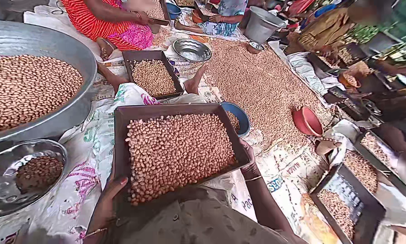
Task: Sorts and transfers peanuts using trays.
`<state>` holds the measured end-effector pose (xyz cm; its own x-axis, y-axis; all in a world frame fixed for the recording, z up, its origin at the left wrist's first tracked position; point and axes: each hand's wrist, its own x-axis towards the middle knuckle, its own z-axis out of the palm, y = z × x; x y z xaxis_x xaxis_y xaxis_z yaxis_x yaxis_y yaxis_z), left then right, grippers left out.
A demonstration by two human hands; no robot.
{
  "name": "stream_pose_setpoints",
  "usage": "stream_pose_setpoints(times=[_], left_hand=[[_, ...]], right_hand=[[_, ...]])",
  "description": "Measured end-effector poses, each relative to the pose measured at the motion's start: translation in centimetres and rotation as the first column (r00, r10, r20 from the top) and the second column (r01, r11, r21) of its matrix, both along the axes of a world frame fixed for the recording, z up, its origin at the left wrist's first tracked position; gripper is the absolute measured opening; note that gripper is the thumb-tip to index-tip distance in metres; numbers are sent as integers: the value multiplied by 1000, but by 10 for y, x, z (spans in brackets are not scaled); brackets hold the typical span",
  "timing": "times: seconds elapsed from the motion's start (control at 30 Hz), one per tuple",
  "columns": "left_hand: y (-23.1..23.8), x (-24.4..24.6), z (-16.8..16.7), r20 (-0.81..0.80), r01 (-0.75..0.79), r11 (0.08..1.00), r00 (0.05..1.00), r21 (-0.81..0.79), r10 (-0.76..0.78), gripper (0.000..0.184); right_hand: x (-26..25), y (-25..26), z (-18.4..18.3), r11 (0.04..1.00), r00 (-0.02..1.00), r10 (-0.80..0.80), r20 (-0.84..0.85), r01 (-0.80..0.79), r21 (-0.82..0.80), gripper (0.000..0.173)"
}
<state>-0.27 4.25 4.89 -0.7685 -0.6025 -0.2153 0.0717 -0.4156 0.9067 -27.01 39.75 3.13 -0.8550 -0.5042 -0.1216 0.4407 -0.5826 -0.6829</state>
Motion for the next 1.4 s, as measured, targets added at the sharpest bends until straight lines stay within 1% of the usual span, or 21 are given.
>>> stream_pose_setpoints(times=[0.07,0.13,0.2,0.27,0.3,0.37,0.4,0.43,0.5,0.57,0.63,0.7,0.73,0.83,0.93,1.0,1.07,1.1,1.2,1.33,1.4], left_hand=[[-34,-22,-12,-92,-76,992,992,99,85,25],[-71,-6,-53,-245,0,990,969,138,34,30],[-86,35,-91,-354,119,986,933,115,-71,22],[-42,54,-75,-173,-16,996,984,91,31,10],[-17,55,-63,-80,-72,993,994,91,80,13],[9,38,-38,-15,-17,999,1000,49,18,49],[10,21,-24,12,23,999,1000,24,-23,57],[5,1,-16,28,31,999,999,37,-32,53],[-29,-19,-34,-63,42,987,998,156,-32,40],[-67,-6,-72,-181,71,958,983,279,-20,33],[-77,22,-87,-131,39,974,991,224,-9,34],[-61,39,-85,-13,-54,993,998,107,56,48],[-60,45,-92,-19,-54,995,998,82,56,60],[-72,45,-103,-26,-50,997,998,65,52,66],[-89,41,-114,12,-41,994,999,100,40,61],[-93,36,-110,36,-37,995,999,89,34,62],[-83,31,-108,65,-50,998,997,44,47,61],[-78,30,-109,56,-49,998,997,40,47,61],[-79,31,-108,35,-53,998,998,33,51,62],[-88,33,-101,122,-60,997,991,46,54,56],[-88,30,-98,114,-60,997,992,52,54,53]], right_hand=[[-11,-34,5,999,999,50,7,-50,3,47],[21,-60,10,986,999,-16,51,7,164,46],[62,-49,4,977,1000,3,31,-10,214,42],[73,-13,2,983,999,-18,27,13,184,42],[66,3,4,984,998,-53,34,46,175,36],[33,16,2,989,997,-81,14,79,128,34],[11,17,-6,996,999,-41,-9,42,79,35],[-9,14,-15,999,999,34,-26,-34,19,33],[-30,-13,-17,991,991,131,5,-131,-15,34],[-7,-42,-11,992,996,82,36,-85,94,41],[33,-51,-10,968,999,21,31,-28,248,43],[55,-43,-10,949,1000,11,0,-10,314,43],[61,-39,-7,940,999,21,-41,-5,342,43],[67,-47,31,865,948,89,-306,79,495,56],[83,-66,91,783,797,248,-551,171,599,86],[87,-74,105,802,812,208,-546,177,570,75],[72,-67,81,857,895,98,-436,146,494,47],[64,-62,63,876,923,60,-380,134,464,40],[54,-64,45,889,936,55,-349,113,443,39],[77,-88,98,842,860,109,-498,187,506,35],[78,-92,107,841,847,113,-519,196,504,34]])
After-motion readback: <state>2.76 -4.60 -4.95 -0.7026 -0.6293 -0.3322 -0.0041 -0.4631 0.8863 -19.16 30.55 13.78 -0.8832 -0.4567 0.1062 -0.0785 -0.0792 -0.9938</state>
